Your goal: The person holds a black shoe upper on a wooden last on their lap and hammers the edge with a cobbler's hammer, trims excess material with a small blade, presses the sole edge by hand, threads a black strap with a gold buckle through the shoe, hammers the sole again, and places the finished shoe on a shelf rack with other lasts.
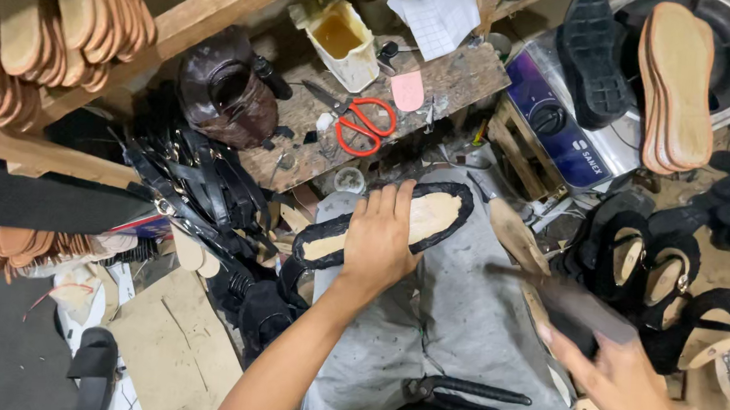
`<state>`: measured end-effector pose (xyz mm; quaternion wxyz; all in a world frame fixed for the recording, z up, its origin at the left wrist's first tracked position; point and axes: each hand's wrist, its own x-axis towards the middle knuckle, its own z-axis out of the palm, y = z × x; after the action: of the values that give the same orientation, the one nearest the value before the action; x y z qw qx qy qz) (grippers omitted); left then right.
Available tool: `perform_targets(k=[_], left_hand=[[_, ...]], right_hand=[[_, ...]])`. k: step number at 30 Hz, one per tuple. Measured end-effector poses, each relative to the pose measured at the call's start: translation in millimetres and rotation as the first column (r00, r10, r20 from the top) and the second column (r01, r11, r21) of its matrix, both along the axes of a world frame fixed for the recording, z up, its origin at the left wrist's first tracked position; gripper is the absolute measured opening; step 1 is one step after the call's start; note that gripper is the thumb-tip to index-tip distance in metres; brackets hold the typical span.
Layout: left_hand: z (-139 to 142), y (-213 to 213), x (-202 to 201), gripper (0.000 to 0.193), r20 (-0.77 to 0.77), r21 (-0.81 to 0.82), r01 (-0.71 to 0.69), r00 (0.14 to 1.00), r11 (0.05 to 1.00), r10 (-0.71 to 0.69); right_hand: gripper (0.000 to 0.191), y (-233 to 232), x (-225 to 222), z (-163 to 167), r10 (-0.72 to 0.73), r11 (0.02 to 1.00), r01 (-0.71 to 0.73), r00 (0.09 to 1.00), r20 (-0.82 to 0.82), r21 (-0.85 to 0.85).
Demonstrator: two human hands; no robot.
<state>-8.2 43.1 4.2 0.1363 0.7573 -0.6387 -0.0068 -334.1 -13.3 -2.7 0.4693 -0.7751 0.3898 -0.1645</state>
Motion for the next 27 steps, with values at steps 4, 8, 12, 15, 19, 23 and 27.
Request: perform_targets(k=[4,8,12,15,19,23,27], left_hand=[[2,-5,-3,0.103,-0.012,-0.052,0.023,1.000,0.998,-0.024],[2,-9,-3,0.101,0.000,-0.039,0.022,1.000,0.999,-0.022],[1,-10,-3,0.098,-0.023,-0.046,0.025,0.999,0.999,-0.026],[-1,-8,-6,0.093,0.046,-0.038,0.011,0.999,0.999,-0.010],[-6,-8,-12,0.095,0.047,-0.050,0.004,0.999,0.999,-0.002],[-8,-8,-9,0.092,0.070,-0.009,-0.014,0.997,1.000,0.015],[-8,-5,-10,0.091,0.097,-0.058,0.007,0.995,0.998,-0.002]], right_hand=[[0.027,14,35,8,-0.410,0.912,0.367,0.838,0.361,0.184],[0.027,20,67,-4,-0.263,0.965,0.066,0.267,0.927,0.254],[0.020,-1,82,-32,-0.047,0.894,0.018,0.997,-0.054,-0.447],[0.026,1,82,-36,-0.296,0.954,0.297,0.916,0.269,0.040],[0.014,-1,99,-26,-0.264,0.953,0.291,0.674,0.690,0.080],[0.033,-20,108,-15,-0.078,0.927,0.167,0.962,0.263,-0.337],[0.031,-16,110,-7,-0.310,0.948,0.296,0.779,0.544,0.117]])
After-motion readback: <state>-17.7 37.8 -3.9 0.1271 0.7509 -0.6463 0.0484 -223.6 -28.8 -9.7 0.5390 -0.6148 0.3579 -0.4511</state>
